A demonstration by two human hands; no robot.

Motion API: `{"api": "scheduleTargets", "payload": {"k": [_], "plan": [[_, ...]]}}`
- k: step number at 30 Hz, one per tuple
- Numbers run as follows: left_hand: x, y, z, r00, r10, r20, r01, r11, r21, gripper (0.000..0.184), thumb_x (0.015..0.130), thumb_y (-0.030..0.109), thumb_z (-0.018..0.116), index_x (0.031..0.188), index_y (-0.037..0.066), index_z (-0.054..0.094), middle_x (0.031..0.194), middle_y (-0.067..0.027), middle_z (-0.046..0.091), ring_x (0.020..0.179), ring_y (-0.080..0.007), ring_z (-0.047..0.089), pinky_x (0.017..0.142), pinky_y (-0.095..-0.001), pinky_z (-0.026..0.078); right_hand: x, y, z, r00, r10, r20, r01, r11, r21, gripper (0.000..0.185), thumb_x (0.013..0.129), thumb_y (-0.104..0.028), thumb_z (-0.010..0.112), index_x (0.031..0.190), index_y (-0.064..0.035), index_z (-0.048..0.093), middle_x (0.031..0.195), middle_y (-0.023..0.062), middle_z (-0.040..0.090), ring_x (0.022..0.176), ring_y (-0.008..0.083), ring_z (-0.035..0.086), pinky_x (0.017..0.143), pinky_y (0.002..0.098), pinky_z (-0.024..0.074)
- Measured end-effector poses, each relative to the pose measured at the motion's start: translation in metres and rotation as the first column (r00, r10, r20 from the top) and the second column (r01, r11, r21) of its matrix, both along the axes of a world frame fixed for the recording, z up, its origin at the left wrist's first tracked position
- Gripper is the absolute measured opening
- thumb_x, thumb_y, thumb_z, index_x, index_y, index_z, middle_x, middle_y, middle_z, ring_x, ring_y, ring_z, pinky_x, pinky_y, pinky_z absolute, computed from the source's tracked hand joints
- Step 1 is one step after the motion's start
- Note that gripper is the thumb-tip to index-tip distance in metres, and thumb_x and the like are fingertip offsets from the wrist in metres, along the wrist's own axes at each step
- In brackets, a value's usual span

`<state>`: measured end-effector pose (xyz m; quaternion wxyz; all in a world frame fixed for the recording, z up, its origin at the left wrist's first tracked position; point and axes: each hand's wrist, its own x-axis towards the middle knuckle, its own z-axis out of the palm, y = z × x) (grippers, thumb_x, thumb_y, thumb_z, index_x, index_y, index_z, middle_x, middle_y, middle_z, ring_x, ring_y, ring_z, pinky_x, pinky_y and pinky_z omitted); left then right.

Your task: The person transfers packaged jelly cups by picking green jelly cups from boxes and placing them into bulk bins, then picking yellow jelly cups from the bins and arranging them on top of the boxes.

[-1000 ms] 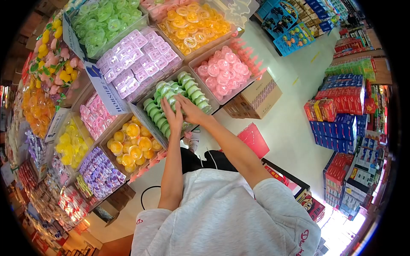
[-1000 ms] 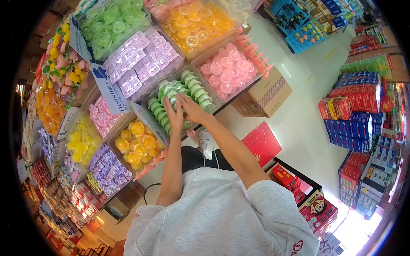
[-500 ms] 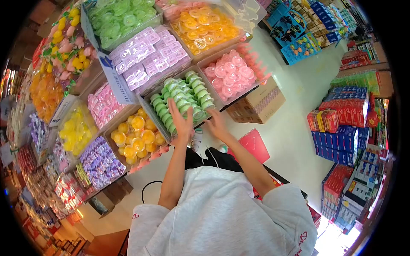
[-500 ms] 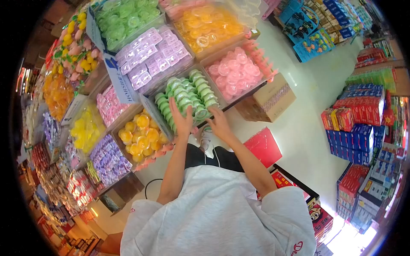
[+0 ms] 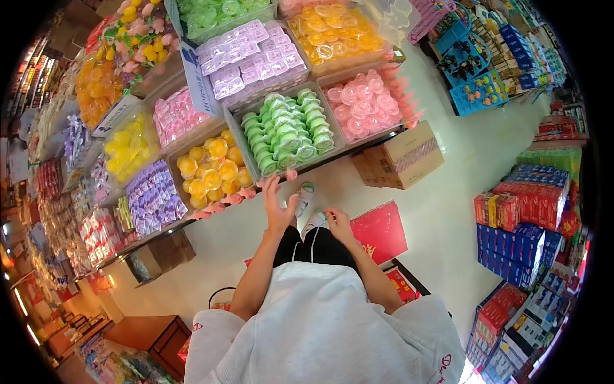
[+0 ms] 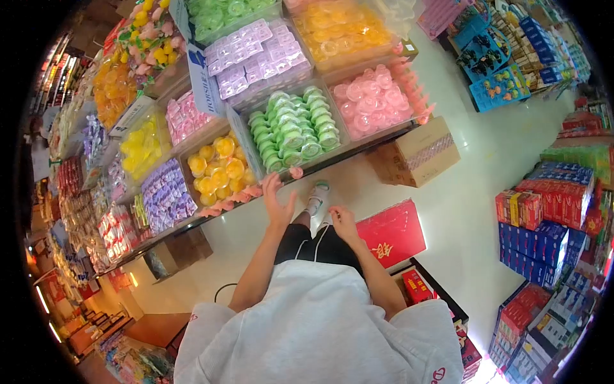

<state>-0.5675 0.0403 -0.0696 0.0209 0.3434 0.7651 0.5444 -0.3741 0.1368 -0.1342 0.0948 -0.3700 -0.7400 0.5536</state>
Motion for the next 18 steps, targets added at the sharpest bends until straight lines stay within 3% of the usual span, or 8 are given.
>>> {"api": "scheduleTargets", "payload": {"k": [1,6,8,9,12,14,16,18], "plan": [[0.003,-0.01,0.001,1.0,0.012,0.026,-0.013,1.0,0.025,0.061,0.075,0.011,0.074,0.128,0.0,0.045,0.132,-0.0189,0.044,0.117,-0.0315,0.047,0.086,-0.035,0.049,-0.001,-0.006,-0.002,1.0,0.006,-0.005,-0.007,0.998,-0.066,0.017,0.09,-0.01,0.053,0.095,0.0008,0.065,0.093,0.0184,0.064,0.082,0.0308,0.064,0.069,0.036,0.0517],[-0.014,-0.044,-0.001,0.99,0.12,-0.079,-0.117,0.992,0.037,0.047,0.08,0.0,0.066,0.123,-0.001,0.046,0.121,-0.0169,0.047,0.101,-0.0247,0.055,0.081,-0.0324,0.051,-0.023,-0.022,0.008,0.987,0.129,-0.099,-0.132,0.991,-0.021,0.017,0.088,-0.004,0.05,0.097,0.0002,0.064,0.092,0.0165,0.064,0.082,0.0294,0.063,0.072,0.0347,0.0512],[-0.032,-0.051,-0.02,0.943,0.316,0.102,-0.324,0.943,0.07,0.036,0.088,0.006,0.06,0.12,-0.002,0.047,0.116,-0.0164,0.048,0.095,-0.023,0.055,0.078,-0.0308,0.049,-0.04,-0.034,0.022,0.97,0.155,-0.188,-0.155,0.988,0.013,0.018,0.088,-0.002,0.05,0.098,-0.0003,0.065,0.091,0.0147,0.064,0.081,0.0273,0.063,0.072,0.034,0.0504],[-0.039,-0.045,0.007,0.927,0.365,0.089,-0.373,0.923,0.097,0.03,0.094,0.012,0.053,0.119,-0.002,0.049,0.112,-0.0154,0.051,0.094,-0.0222,0.055,0.076,-0.0297,0.047,-0.053,-0.038,0.033,0.953,0.195,-0.234,-0.197,0.98,0.016,0.018,0.087,0.0,0.049,0.098,-0.0001,0.064,0.092,0.0152,0.063,0.083,0.0284,0.063,0.074,0.0346,0.0502],[-0.093,-0.065,-0.012,0.908,0.418,-0.042,-0.42,0.905,-0.066,0.027,0.092,0.007,0.051,0.116,-0.004,0.052,0.109,-0.018,0.055,0.096,-0.0302,0.054,0.082,-0.0374,0.045,-0.105,-0.06,0.073,0.902,0.283,-0.327,-0.277,0.959,0.068,0.018,0.084,0.002,0.05,0.097,0.0,0.062,0.09,0.0169,0.061,0.085,0.0323,0.061,0.075,0.0385,0.0492],[-0.123,-0.078,-0.012,0.919,0.395,-0.02,-0.393,0.908,-0.143,0.025,0.09,0.005,0.051,0.113,-0.003,0.055,0.105,-0.02,0.056,0.097,-0.0346,0.054,0.086,-0.0411,0.043,-0.15,-0.073,0.093,0.868,0.328,-0.373,-0.309,0.945,0.111,0.019,0.08,0.003,0.053,0.097,0.0,0.061,0.088,0.0181,0.06,0.085,0.035,0.06,0.074,0.0417,0.0482],[-0.153,-0.092,-0.015,0.991,0.12,-0.056,-0.132,0.919,-0.372,0.029,0.086,0.001,0.051,0.114,0.001,0.057,0.104,-0.0214,0.057,0.098,-0.0383,0.053,0.087,-0.0425,0.043,-0.199,-0.081,0.104,0.755,0.402,-0.518,-0.368,0.914,0.173,0.027,0.08,0.002,0.053,0.106,-0.0004,0.057,0.095,0.0158,0.061,0.092,0.0324,0.06,0.079,0.0392,0.0491],[-0.178,-0.097,-0.02,0.997,0.031,-0.067,-0.054,0.926,-0.373,0.037,0.081,-0.002,0.052,0.117,0.003,0.057,0.105,-0.0223,0.056,0.099,-0.0396,0.053,0.086,-0.0441,0.043,-0.243,-0.084,0.093,0.808,0.417,-0.416,-0.317,0.903,0.289,0.032,0.078,0.002,0.054,0.11,-0.0016,0.056,0.099,0.0161,0.059,0.097,0.0334,0.057,0.08,0.0404,0.0494]]}}
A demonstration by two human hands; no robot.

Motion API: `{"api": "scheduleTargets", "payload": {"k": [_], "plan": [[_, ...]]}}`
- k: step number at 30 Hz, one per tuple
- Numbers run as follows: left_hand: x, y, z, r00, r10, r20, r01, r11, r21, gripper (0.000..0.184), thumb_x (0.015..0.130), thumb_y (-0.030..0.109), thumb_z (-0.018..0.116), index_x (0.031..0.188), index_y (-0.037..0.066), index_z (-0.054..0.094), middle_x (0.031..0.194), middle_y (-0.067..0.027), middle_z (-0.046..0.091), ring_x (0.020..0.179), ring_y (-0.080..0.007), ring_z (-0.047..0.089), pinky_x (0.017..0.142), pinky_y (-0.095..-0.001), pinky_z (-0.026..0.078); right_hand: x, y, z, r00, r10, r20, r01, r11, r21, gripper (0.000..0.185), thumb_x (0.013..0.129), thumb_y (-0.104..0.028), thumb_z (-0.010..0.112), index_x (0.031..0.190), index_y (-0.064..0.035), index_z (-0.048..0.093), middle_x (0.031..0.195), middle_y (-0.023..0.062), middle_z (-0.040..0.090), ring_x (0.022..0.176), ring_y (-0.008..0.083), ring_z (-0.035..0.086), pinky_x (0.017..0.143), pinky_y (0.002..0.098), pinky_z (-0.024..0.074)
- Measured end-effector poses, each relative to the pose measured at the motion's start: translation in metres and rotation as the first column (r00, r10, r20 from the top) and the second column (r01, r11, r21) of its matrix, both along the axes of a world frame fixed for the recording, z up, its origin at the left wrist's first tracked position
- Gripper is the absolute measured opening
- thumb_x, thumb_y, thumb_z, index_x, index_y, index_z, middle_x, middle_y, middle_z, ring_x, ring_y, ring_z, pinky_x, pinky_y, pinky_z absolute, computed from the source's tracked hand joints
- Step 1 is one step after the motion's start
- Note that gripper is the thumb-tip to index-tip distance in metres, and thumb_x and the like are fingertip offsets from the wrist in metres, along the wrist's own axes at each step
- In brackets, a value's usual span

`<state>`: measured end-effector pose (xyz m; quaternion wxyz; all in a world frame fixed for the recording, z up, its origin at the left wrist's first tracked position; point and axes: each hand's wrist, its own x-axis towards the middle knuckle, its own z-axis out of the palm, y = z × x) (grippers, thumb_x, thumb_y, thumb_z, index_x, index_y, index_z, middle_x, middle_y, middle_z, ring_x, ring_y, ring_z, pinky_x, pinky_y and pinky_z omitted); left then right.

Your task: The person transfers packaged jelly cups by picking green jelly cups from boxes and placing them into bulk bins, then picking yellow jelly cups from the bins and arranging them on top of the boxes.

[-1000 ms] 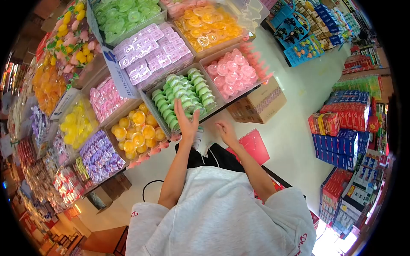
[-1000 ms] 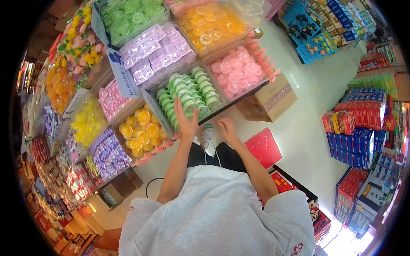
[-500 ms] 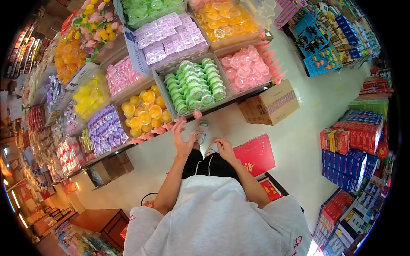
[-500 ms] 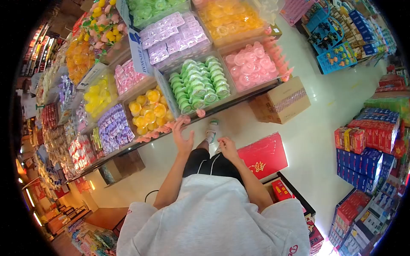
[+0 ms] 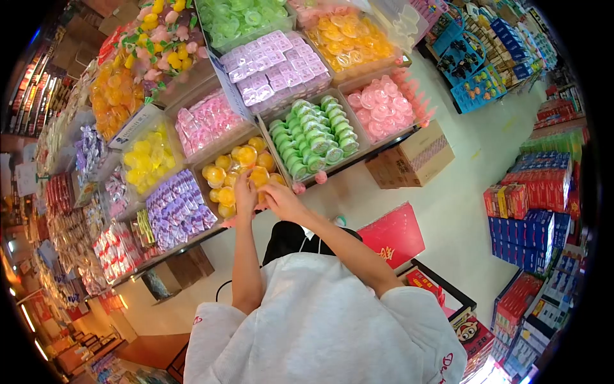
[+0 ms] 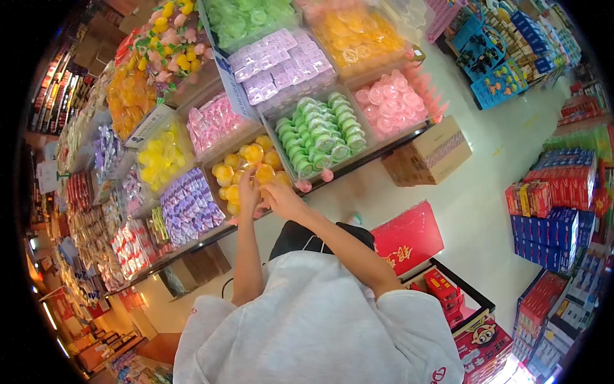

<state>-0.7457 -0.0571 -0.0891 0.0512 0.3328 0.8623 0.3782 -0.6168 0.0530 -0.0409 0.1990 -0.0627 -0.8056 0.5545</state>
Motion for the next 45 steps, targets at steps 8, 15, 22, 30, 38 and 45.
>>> {"api": "scheduleTargets", "payload": {"k": [8,15,22,30,38,45], "plan": [[-0.029,-0.008,-0.016,0.972,-0.232,-0.048,0.193,0.893,-0.406,0.062,0.063,0.003,0.067,0.124,0.009,0.056,0.11,-0.0186,0.057,0.104,-0.0386,0.052,0.09,-0.0453,0.042,-0.081,-0.021,-0.081,0.82,-0.342,0.458,0.031,0.827,0.561,0.052,0.076,-0.009,0.062,0.124,-0.0058,0.045,0.121,0.0238,0.046,0.098,0.0376,0.06,0.078,0.0453,0.0527],[-0.059,-0.011,-0.01,0.9,-0.423,0.102,0.433,0.896,-0.102,0.059,0.067,-0.001,0.063,0.125,0.007,0.053,0.112,-0.0173,0.058,0.104,-0.035,0.055,0.091,-0.042,0.043,-0.072,-0.015,-0.037,0.838,-0.415,0.353,0.144,0.794,0.591,0.043,0.08,-0.016,0.06,0.12,-0.0077,0.049,0.108,0.0192,0.058,0.094,0.0352,0.063,0.079,0.0432,0.0528],[-0.063,0.028,0.09,0.134,-0.584,0.801,0.647,0.663,0.375,0.044,0.087,0.002,0.059,0.13,0.006,0.05,0.109,-0.0037,0.057,0.103,-0.0112,0.054,0.09,-0.0256,0.043,0.018,-0.024,0.062,0.788,-0.578,0.213,0.556,0.816,0.157,0.059,0.07,-0.027,0.076,0.12,-0.0036,0.054,0.11,0.0151,0.061,0.096,0.0305,0.062,0.084,0.0379,0.0511],[0.061,0.082,0.08,-0.194,-0.663,0.723,0.761,0.364,0.537,0.052,0.092,0.016,0.059,0.139,0.006,0.039,0.12,-0.0036,0.052,0.103,-0.0126,0.054,0.089,-0.0256,0.045,0.113,-0.059,0.04,0.628,-0.772,0.094,0.67,0.476,-0.57,0.058,0.081,-0.007,0.072,0.13,0.0003,0.042,0.12,0.0073,0.055,0.108,0.0156,0.056,0.096,0.032,0.046],[0.2,0.083,0.077,-0.178,-0.556,0.811,0.928,0.178,0.326,0.05,0.088,0.024,0.066,0.129,0.003,0.045,0.112,-0.0074,0.055,0.095,-0.0134,0.056,0.076,-0.0264,0.049,0.233,-0.095,0.044,0.347,-0.895,0.279,0.932,0.297,-0.207,0.067,0.067,-0.022,0.082,0.123,-0.0007,0.051,0.112,0.013,0.059,0.096,0.022,0.06,0.083,0.033,0.0494],[0.321,0.07,0.086,-0.287,-0.525,0.801,0.916,0.094,0.39,0.06,0.084,0.02,0.072,0.132,0.001,0.042,0.12,-0.0101,0.054,0.099,-0.0157,0.058,0.082,-0.0294,0.05,0.343,-0.131,0.046,-0.073,-0.955,0.288,0.99,-0.104,-0.094,0.051,0.066,-0.016,0.08,0.11,-0.0011,0.059,0.095,0.0103,0.058,0.086,0.0216,0.061,0.073,0.0313,0.0495]]}}
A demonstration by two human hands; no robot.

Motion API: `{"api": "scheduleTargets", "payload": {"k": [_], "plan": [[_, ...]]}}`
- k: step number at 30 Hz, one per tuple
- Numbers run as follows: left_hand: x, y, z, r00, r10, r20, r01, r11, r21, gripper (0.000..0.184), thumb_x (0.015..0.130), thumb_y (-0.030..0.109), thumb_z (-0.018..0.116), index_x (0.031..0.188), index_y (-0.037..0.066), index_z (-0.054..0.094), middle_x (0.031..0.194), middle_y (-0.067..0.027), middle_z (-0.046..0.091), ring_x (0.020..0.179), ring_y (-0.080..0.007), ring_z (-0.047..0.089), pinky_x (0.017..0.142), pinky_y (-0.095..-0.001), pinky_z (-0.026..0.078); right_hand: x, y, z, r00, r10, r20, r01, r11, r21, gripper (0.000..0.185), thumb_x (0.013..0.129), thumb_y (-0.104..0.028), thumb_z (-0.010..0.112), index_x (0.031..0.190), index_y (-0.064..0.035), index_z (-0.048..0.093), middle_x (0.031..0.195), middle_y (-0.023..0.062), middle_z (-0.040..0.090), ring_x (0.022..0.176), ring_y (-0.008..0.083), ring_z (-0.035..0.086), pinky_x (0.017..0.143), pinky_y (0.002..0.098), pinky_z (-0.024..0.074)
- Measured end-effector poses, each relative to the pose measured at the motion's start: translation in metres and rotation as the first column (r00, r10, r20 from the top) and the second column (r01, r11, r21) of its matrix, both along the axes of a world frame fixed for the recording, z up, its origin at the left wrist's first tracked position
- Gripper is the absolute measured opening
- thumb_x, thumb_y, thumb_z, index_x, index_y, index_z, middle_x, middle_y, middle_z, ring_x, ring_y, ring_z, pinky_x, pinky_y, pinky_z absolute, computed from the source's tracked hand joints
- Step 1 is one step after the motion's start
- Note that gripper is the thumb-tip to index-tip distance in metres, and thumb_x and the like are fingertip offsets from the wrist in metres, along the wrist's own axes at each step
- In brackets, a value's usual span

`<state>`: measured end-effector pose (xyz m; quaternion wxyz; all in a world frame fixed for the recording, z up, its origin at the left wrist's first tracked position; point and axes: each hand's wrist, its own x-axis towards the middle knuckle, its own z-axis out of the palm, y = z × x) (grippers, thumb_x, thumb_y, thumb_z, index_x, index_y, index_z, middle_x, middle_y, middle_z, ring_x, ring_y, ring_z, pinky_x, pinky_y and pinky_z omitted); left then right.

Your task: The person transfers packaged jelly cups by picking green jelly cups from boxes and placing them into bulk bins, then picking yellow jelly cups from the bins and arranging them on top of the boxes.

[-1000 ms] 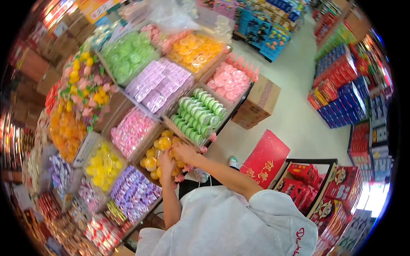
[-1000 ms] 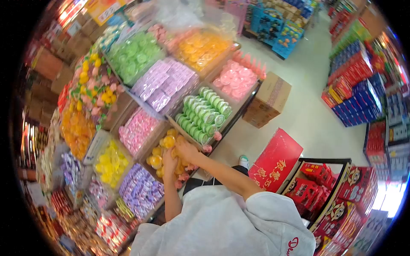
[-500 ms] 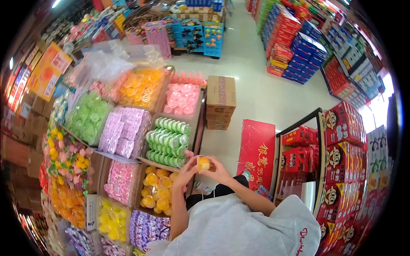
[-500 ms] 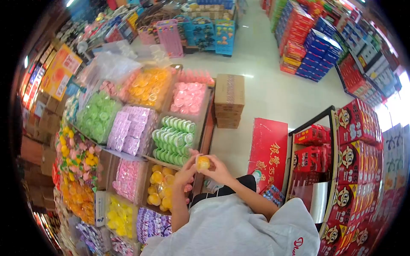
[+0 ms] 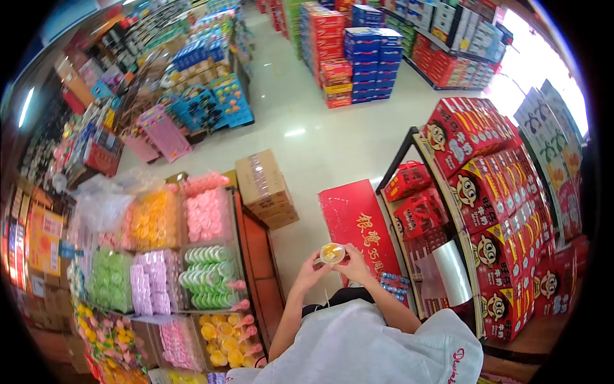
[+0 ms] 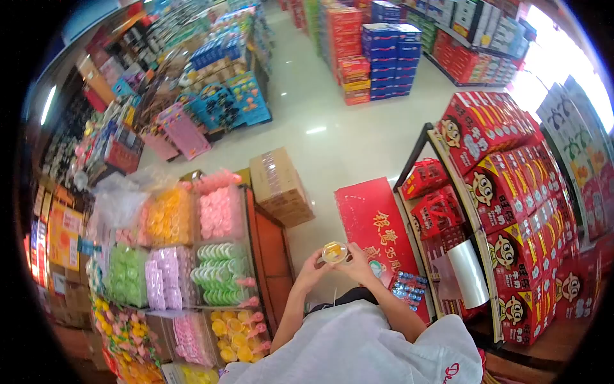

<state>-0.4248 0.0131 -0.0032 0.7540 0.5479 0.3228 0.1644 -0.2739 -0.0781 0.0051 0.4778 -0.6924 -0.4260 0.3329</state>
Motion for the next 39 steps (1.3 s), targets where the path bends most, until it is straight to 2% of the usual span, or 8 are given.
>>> {"api": "scheduleTargets", "payload": {"k": [9,10,15,19,27,32,35,39], "plan": [[0.172,-0.049,0.0,0.921,-0.346,0.177,0.338,0.938,0.076,0.064,0.083,0.009,0.071,0.137,0.001,0.037,0.123,-0.0104,0.054,0.101,-0.0163,0.059,0.087,-0.0298,0.049,0.122,-0.086,-0.012,0.885,-0.463,-0.051,0.465,0.868,0.177,0.052,0.064,-0.01,0.081,0.11,-0.0016,0.059,0.095,0.0088,0.059,0.084,0.0201,0.062,0.073,0.0288,0.0496],[0.195,-0.057,0.004,0.898,-0.38,0.221,0.374,0.925,0.072,0.063,0.083,0.009,0.071,0.137,0.001,0.037,0.123,-0.0102,0.053,0.102,-0.0161,0.059,0.087,-0.0298,0.049,0.138,-0.099,-0.002,0.849,-0.51,0.135,0.48,0.853,0.204,0.054,0.062,-0.01,0.081,0.111,-0.0023,0.06,0.098,0.0092,0.058,0.089,0.0222,0.061,0.076,0.0307,0.0492],[0.307,-0.106,0.001,0.744,-0.615,0.261,0.542,0.784,0.301,0.064,0.079,0.005,0.073,0.134,0.0,0.04,0.12,-0.0095,0.05,0.107,-0.017,0.057,0.083,-0.0275,0.052,0.207,-0.17,0.021,0.704,-0.663,0.256,0.618,0.749,0.24,0.061,0.063,-0.013,0.08,0.119,-0.0031,0.057,0.102,0.011,0.058,0.097,0.0256,0.058,0.085,0.0342,0.0453],[0.386,-0.164,0.019,0.627,-0.73,0.271,0.618,0.678,0.397,0.064,0.078,0.0,0.07,0.134,-0.003,0.038,0.124,-0.0113,0.043,0.104,-0.0185,0.058,0.078,-0.0271,0.054,0.243,-0.225,0.035,0.469,-0.877,0.104,0.827,0.478,0.296,0.079,0.063,-0.008,0.079,0.134,-0.0068,0.044,0.111,0.0115,0.059,0.093,0.0233,0.058,0.078,0.0326,0.0466],[0.501,-0.301,0.078,0.41,-0.89,0.2,0.651,0.439,0.619,0.057,0.079,0.006,0.07,0.128,-0.006,0.043,0.111,-0.0178,0.055,0.091,-0.0227,0.064,0.069,-0.0302,0.055,0.32,-0.344,0.056,-0.012,-0.917,0.399,0.828,0.214,0.518,0.053,0.065,0.003,0.072,0.115,-0.0036,0.054,0.104,0.0171,0.059,0.097,0.0348,0.058,0.084,0.0382,0.0475],[0.571,-0.341,0.075,0.434,-0.837,0.334,0.649,0.548,0.527,0.05,0.082,0.009,0.068,0.124,-0.005,0.046,0.103,-0.0173,0.062,0.083,-0.0229,0.067,0.066,-0.031,0.055,0.392,-0.367,0.057,-0.082,-0.9,0.428,0.865,0.149,0.479,0.044,0.071,-0.005,0.068,0.112,-0.002,0.053,0.107,0.0187,0.058,0.101,0.0368,0.055,0.087,0.0422,0.0446],[0.607,-0.342,0.059,0.453,-0.871,0.191,0.635,0.466,0.616,0.041,0.087,0.01,0.065,0.124,-0.001,0.05,0.1,-0.0129,0.066,0.086,-0.0167,0.067,0.07,-0.0283,0.055,0.414,-0.363,0.054,-0.125,-0.846,0.519,0.896,0.128,0.425,0.043,0.075,-0.006,0.064,0.116,-0.0006,0.051,0.109,0.0193,0.058,0.101,0.0381,0.053,0.089,0.0434,0.0441],[0.6,-0.353,0.077,0.595,-0.801,0.063,0.433,0.386,0.814,0.041,0.083,0.022,0.068,0.115,-0.001,0.057,0.095,-0.015,0.064,0.074,-0.0234,0.067,0.064,-0.0346,0.052,0.411,-0.36,0.062,-0.116,-0.866,0.486,0.928,0.08,0.363,0.038,0.082,-0.006,0.058,0.119,0.0002,0.049,0.112,0.0195,0.057,0.101,0.0375,0.053,0.09,0.0444,0.0434]]}}
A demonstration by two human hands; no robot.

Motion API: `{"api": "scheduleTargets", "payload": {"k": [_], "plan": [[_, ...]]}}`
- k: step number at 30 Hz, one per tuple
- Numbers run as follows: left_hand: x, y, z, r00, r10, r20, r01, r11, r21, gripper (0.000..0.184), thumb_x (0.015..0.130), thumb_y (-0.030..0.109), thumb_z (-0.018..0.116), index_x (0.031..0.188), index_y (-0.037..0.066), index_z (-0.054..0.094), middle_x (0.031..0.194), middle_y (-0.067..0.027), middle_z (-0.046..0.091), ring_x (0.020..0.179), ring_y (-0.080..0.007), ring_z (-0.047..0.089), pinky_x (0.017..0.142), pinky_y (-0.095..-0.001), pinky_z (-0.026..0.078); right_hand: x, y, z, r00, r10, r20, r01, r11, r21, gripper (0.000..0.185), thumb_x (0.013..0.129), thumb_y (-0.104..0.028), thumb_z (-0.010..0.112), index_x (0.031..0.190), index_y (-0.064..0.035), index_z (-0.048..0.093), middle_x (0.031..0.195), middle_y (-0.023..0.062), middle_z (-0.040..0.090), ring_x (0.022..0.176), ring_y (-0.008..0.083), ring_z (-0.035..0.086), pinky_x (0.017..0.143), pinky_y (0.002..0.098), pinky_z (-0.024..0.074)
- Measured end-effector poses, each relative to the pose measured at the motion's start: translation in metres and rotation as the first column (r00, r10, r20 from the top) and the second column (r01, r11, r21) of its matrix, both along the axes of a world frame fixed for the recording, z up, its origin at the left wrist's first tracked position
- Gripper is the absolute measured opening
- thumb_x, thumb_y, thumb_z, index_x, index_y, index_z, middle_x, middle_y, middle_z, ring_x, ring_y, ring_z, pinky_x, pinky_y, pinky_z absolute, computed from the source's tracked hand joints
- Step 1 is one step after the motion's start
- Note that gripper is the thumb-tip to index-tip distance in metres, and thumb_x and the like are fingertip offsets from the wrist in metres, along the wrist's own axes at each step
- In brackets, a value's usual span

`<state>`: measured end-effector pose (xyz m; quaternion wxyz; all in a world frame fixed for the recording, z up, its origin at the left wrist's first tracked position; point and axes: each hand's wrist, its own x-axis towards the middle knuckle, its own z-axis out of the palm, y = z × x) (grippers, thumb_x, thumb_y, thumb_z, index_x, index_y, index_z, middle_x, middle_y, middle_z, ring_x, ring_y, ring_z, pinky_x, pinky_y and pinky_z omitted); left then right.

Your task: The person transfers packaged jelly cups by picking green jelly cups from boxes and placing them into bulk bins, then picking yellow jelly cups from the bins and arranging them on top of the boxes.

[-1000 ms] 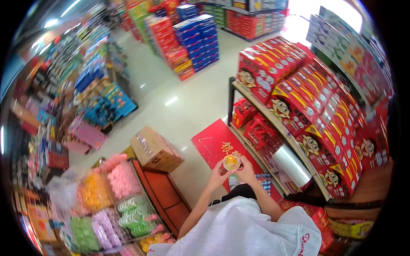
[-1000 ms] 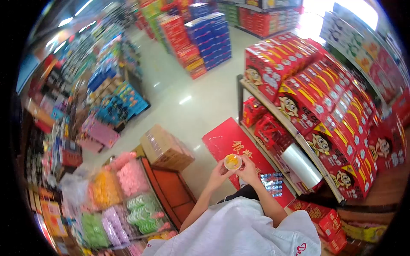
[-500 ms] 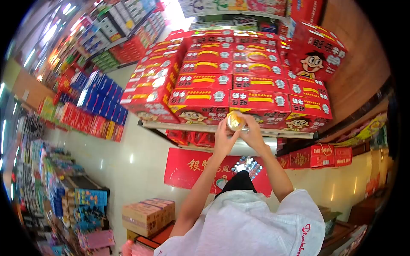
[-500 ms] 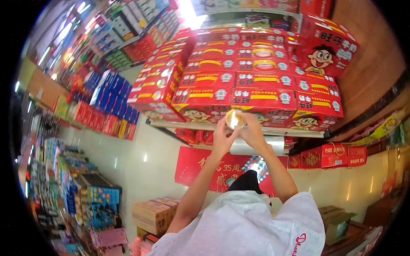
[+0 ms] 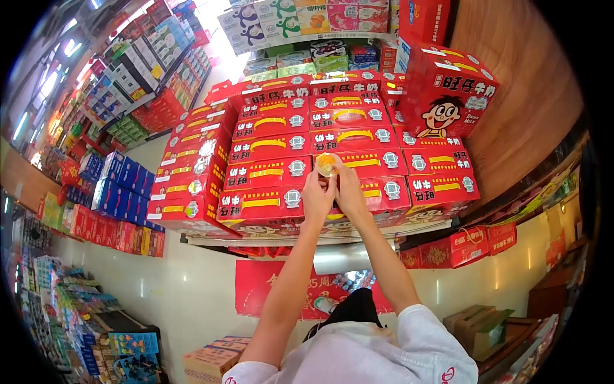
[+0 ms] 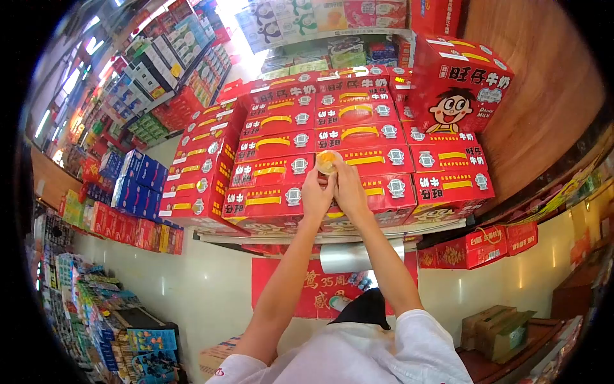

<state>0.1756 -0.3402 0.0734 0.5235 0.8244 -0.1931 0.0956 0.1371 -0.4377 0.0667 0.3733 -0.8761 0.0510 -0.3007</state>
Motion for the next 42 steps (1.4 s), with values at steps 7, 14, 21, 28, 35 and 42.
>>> {"api": "scheduleTargets", "payload": {"k": [7,14,21,28,35,42], "plan": [[0.007,0.011,-0.008,0.994,-0.072,-0.083,0.062,0.991,-0.12,0.063,0.082,0.021,0.071,0.13,-0.008,0.043,0.108,-0.0191,0.055,0.08,-0.0226,0.066,0.068,-0.0307,0.055,0.006,-0.003,-0.009,1.0,0.017,0.007,-0.016,0.999,-0.048,0.041,0.082,-0.008,0.061,0.12,0.0006,0.048,0.115,0.0222,0.054,0.109,0.0393,0.049,0.095,0.045,0.0409],[-0.08,0.091,-0.041,0.999,0.027,0.041,-0.016,0.97,-0.242,0.06,0.083,0.007,0.068,0.135,-0.004,0.039,0.12,-0.0149,0.05,0.09,-0.0169,0.061,0.073,-0.0271,0.055,-0.006,0.008,0.015,0.999,-0.024,0.038,0.028,0.996,-0.087,0.059,0.079,-0.011,0.069,0.132,-0.0081,0.044,0.124,0.0217,0.045,0.116,0.0378,0.046,0.1,0.042,0.0383],[-0.251,0.228,-0.113,0.832,0.194,-0.519,-0.442,0.797,-0.411,0.043,0.088,0.005,0.062,0.128,0.001,0.049,0.121,-0.0126,0.054,0.099,-0.0158,0.06,0.076,-0.0268,0.053,-0.131,0.163,-0.005,0.937,0.327,0.127,-0.35,0.851,0.392,0.011,0.081,-0.002,0.063,0.092,-0.0008,0.06,0.089,0.0106,0.058,0.082,0.0223,0.054,0.072,0.0341,0.0443],[-0.34,0.298,-0.105,0.697,0.607,-0.381,-0.716,0.559,-0.419,0.034,0.091,0.005,0.057,0.124,-0.001,0.052,0.108,-0.0111,0.061,0.096,-0.0166,0.06,0.083,-0.0288,0.051,-0.218,0.292,-0.055,0.211,0.972,-0.102,-0.879,0.234,0.415,0.033,0.082,-0.003,0.058,0.115,-0.0008,0.056,0.109,0.0171,0.056,0.099,0.0299,0.059,0.079,0.0347,0.0502],[-0.447,0.336,-0.107,0.399,0.835,-0.378,-0.891,0.256,-0.376,0.025,0.091,0.011,0.06,0.112,-0.003,0.062,0.098,-0.0119,0.066,0.09,-0.0166,0.062,0.08,-0.0295,0.051,-0.306,0.362,-0.068,-0.225,0.968,-0.113,-0.83,-0.129,0.542,0.044,0.078,0.003,0.052,0.122,0.0003,0.049,0.11,0.0193,0.055,0.098,0.0309,0.059,0.08,0.0358,0.05],[-0.564,0.344,-0.098,0.051,0.936,-0.348,-0.958,-0.052,-0.281,0.024,0.091,0.008,0.058,0.111,-0.004,0.061,0.097,-0.011,0.066,0.09,-0.0153,0.062,0.081,-0.0284,0.05,-0.403,0.402,-0.077,-0.53,0.831,-0.166,-0.746,-0.364,0.558,0.042,0.084,-0.002,0.056,0.125,-0.0021,0.048,0.107,0.0153,0.059,0.091,0.0217,0.061,0.071,0.0305,0.0518]]}}
